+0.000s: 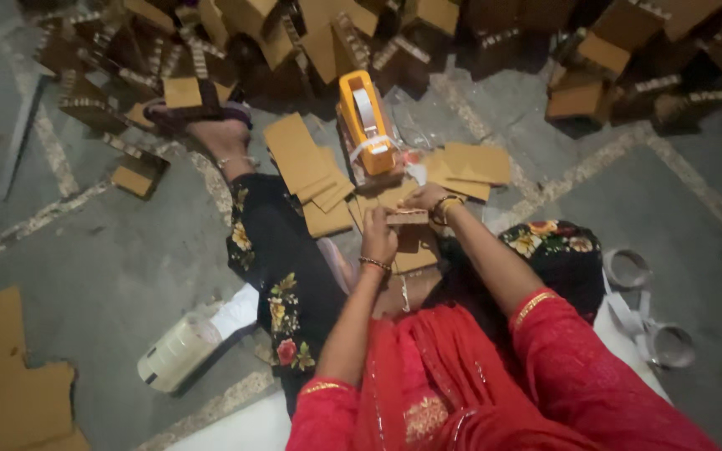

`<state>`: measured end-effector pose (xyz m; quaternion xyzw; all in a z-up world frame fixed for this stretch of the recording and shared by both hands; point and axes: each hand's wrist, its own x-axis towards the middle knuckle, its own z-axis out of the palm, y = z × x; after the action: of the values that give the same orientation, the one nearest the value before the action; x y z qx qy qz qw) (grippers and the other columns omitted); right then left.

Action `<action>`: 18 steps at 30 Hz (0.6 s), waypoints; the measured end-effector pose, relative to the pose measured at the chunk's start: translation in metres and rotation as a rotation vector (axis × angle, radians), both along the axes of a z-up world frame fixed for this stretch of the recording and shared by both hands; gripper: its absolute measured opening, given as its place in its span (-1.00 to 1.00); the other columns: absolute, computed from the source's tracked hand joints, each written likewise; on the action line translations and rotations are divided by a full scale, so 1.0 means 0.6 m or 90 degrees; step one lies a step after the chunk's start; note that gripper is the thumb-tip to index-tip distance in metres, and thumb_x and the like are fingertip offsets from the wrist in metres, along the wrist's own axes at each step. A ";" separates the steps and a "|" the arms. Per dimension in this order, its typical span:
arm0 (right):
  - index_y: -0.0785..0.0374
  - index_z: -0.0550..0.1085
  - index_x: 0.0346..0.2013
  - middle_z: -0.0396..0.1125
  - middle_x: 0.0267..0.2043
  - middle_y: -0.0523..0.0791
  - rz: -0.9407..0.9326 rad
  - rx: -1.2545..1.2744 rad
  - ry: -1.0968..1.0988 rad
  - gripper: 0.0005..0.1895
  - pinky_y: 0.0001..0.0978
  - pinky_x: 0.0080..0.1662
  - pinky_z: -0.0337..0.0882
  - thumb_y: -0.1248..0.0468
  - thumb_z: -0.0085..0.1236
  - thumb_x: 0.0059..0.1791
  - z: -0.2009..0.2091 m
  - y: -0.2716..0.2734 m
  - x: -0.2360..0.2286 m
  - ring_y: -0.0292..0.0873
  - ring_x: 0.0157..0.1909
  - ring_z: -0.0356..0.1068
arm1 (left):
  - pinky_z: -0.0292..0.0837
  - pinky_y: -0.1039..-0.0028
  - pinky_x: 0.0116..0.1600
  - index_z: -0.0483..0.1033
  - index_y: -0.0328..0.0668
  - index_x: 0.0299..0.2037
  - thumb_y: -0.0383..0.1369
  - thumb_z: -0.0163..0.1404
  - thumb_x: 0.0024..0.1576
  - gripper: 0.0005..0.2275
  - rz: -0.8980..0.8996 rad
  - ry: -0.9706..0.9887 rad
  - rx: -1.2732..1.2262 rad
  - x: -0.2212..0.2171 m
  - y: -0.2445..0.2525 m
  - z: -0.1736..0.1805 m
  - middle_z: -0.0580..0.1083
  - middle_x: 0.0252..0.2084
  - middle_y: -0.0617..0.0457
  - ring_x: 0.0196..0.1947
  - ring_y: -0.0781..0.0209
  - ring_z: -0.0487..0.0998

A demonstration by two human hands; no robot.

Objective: The person sits on the floor and assembles small cardboard boxes from flat sheets. They fold the cardboard along pre-cut lines and secure the edges using a handheld tape dispenser. The person works through a stack of flat sheets, creating a pile of finished boxes.

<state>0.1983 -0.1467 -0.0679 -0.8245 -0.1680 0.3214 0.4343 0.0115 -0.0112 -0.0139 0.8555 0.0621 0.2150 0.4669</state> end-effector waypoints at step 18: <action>0.30 0.34 0.22 0.35 0.13 -0.10 0.090 0.356 -0.162 -0.47 -0.41 0.09 0.36 0.26 0.28 0.01 0.111 -0.076 -0.089 -0.26 0.14 0.34 | 0.39 0.02 0.29 0.44 -0.16 -0.06 -0.66 0.11 -0.01 -0.67 -0.123 -0.242 0.145 -0.029 -0.004 0.122 0.40 0.02 -0.13 0.23 -0.28 0.40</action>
<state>0.1447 -0.1920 -0.0015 -0.6929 -0.3597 0.1864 0.5965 -0.0062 -0.0138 0.0595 0.8489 -0.1336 0.3322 0.3888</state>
